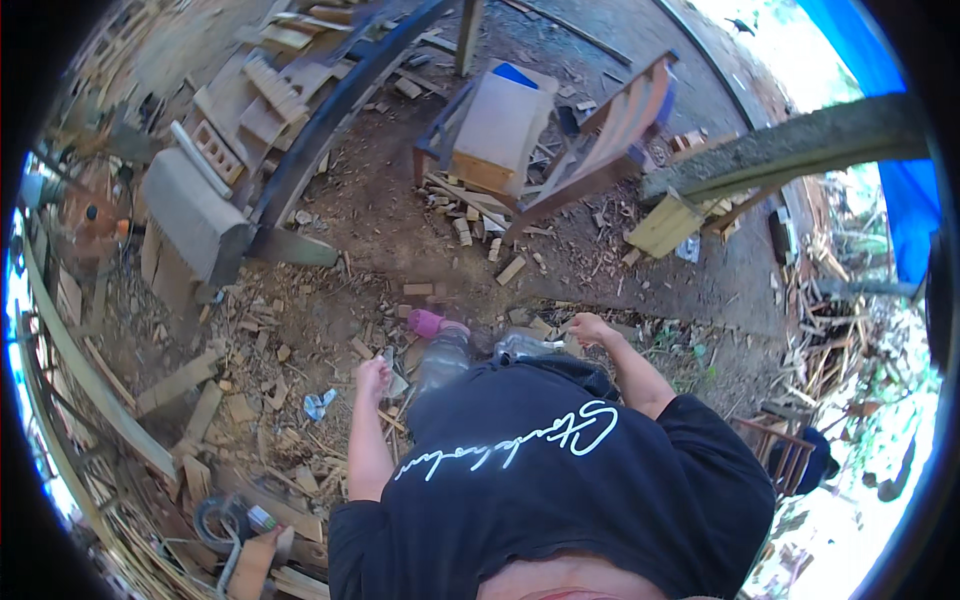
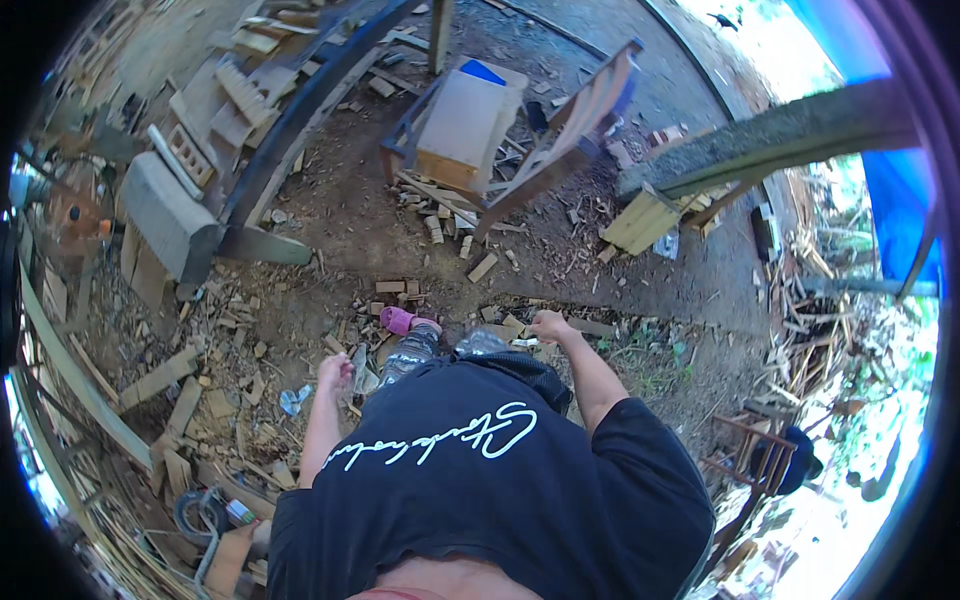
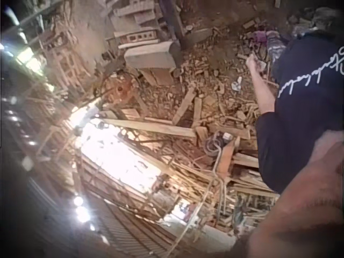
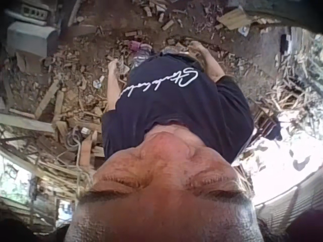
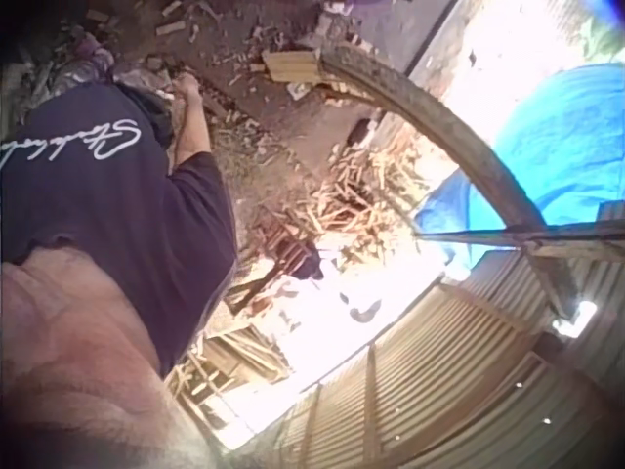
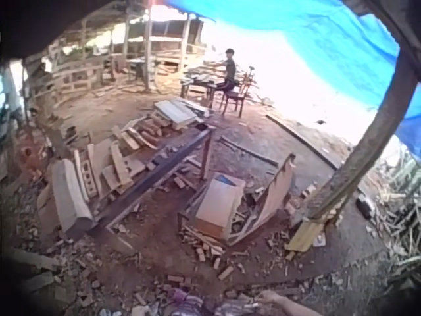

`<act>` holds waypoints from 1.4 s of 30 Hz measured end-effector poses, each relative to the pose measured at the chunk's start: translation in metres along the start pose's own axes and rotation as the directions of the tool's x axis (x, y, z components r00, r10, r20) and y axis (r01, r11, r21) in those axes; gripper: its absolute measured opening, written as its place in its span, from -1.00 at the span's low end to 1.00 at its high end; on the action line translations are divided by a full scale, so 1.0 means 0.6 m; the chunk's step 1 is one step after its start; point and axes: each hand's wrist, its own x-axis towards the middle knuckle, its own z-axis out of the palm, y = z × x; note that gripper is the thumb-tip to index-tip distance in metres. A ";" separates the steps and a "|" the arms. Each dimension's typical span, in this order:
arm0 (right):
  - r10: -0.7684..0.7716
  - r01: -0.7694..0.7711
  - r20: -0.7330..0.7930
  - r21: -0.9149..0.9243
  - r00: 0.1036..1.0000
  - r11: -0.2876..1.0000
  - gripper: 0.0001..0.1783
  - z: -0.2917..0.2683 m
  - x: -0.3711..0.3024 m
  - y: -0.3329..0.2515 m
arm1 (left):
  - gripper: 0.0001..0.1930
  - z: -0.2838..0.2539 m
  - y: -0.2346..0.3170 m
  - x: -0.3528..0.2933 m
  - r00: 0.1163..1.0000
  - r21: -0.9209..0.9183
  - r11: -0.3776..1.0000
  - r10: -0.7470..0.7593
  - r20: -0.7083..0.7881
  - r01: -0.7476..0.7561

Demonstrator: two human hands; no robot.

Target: The person carves a wooden board using a chisel and a wooden block, rearranges pieces of wood on the workbench, and sands a board with a sanding block by hand.

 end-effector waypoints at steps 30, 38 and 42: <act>0.454 -0.095 -0.407 0.653 0.793 0.751 -0.67 0.368 -0.257 0.266 | -0.80 0.335 0.101 0.026 0.963 0.708 0.675 0.013 0.270 -0.207; 0.534 -0.106 -0.377 0.735 0.757 0.669 -0.61 0.329 -0.291 0.376 | -0.68 0.644 0.343 -0.154 0.657 0.033 0.689 0.675 0.336 -0.724; 0.454 0.328 -0.609 0.765 0.651 0.555 -0.61 0.070 -0.348 0.381 | -0.64 0.725 0.427 -0.283 0.578 -0.038 0.608 0.771 0.267 -0.793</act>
